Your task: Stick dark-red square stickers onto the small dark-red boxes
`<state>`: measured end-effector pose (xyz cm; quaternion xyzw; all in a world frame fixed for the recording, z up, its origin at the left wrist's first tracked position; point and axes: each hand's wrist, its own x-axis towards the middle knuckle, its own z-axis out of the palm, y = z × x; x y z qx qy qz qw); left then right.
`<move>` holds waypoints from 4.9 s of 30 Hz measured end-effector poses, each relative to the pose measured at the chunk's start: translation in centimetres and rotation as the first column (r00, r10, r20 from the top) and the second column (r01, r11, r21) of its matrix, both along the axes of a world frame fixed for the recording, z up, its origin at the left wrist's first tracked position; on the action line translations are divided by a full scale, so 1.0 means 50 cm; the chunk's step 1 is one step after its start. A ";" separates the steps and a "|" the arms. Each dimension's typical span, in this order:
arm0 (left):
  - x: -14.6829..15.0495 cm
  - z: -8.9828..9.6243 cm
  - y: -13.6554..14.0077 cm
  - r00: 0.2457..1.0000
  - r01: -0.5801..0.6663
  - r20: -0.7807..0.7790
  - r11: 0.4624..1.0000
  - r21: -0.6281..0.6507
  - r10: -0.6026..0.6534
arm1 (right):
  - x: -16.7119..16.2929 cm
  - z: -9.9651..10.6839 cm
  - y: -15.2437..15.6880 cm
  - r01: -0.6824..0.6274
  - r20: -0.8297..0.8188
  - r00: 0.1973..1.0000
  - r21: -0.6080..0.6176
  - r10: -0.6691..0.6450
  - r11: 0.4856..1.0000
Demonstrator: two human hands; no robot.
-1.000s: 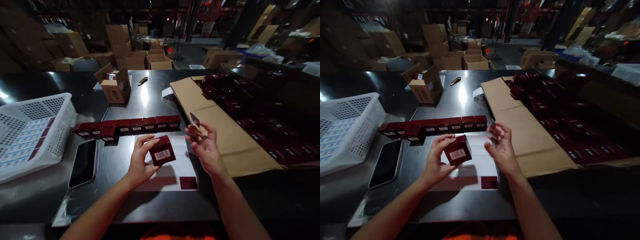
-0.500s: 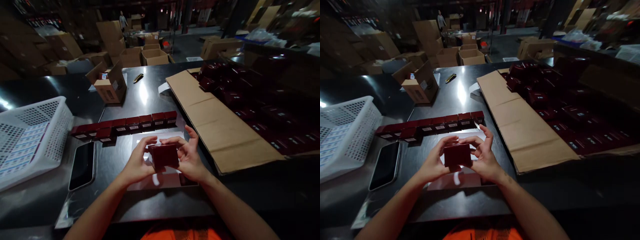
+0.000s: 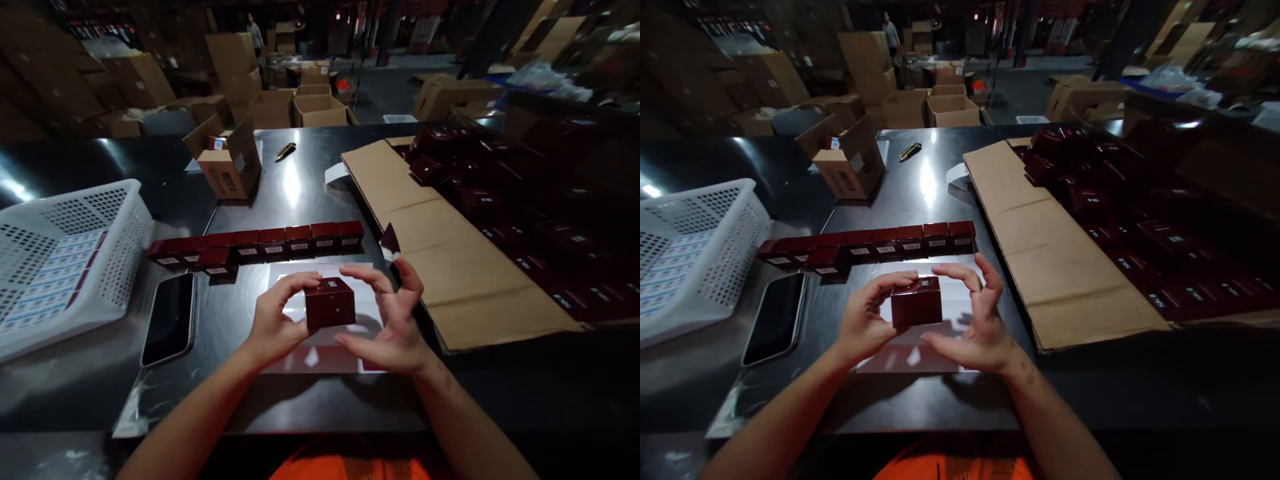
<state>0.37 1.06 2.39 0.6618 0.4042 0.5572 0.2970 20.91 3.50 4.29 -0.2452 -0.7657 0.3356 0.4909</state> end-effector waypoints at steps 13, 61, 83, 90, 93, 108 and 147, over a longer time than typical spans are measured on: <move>0.005 0.025 -0.005 0.967 -0.108 -0.205 0.971 0.214 0.152 | -0.009 -0.019 -0.007 -0.048 -0.068 0.996 0.001 0.048 0.999; 0.021 -0.009 -0.012 0.987 0.008 -0.157 0.992 -0.125 -0.027 | 0.028 0.053 -0.023 -0.115 -0.208 0.977 -0.717 -0.053 0.687; 0.024 0.001 -0.020 0.985 0.022 -0.170 0.995 -0.096 -0.038 | 0.023 0.046 -0.022 -0.107 -0.169 0.985 -0.773 -0.040 0.626; 0.025 -0.001 -0.019 0.985 0.025 -0.170 0.996 -0.090 -0.040 | 0.023 0.041 -0.021 -0.136 -0.189 0.982 -0.755 -0.014 0.641; 0.025 -0.001 -0.018 0.986 0.026 -0.163 0.995 -0.092 -0.041 | 0.025 0.042 -0.022 -0.134 -0.183 0.983 -0.767 -0.014 0.628; 0.025 0.005 -0.016 0.981 0.020 -0.194 0.999 -0.026 -0.024 | 0.025 0.045 -0.021 -0.099 -0.131 0.991 -0.805 -0.012 0.586; 0.025 -0.003 -0.018 0.986 0.020 -0.163 0.998 -0.066 -0.031 | 0.024 0.044 -0.025 -0.047 -0.096 0.994 -0.807 -0.052 0.589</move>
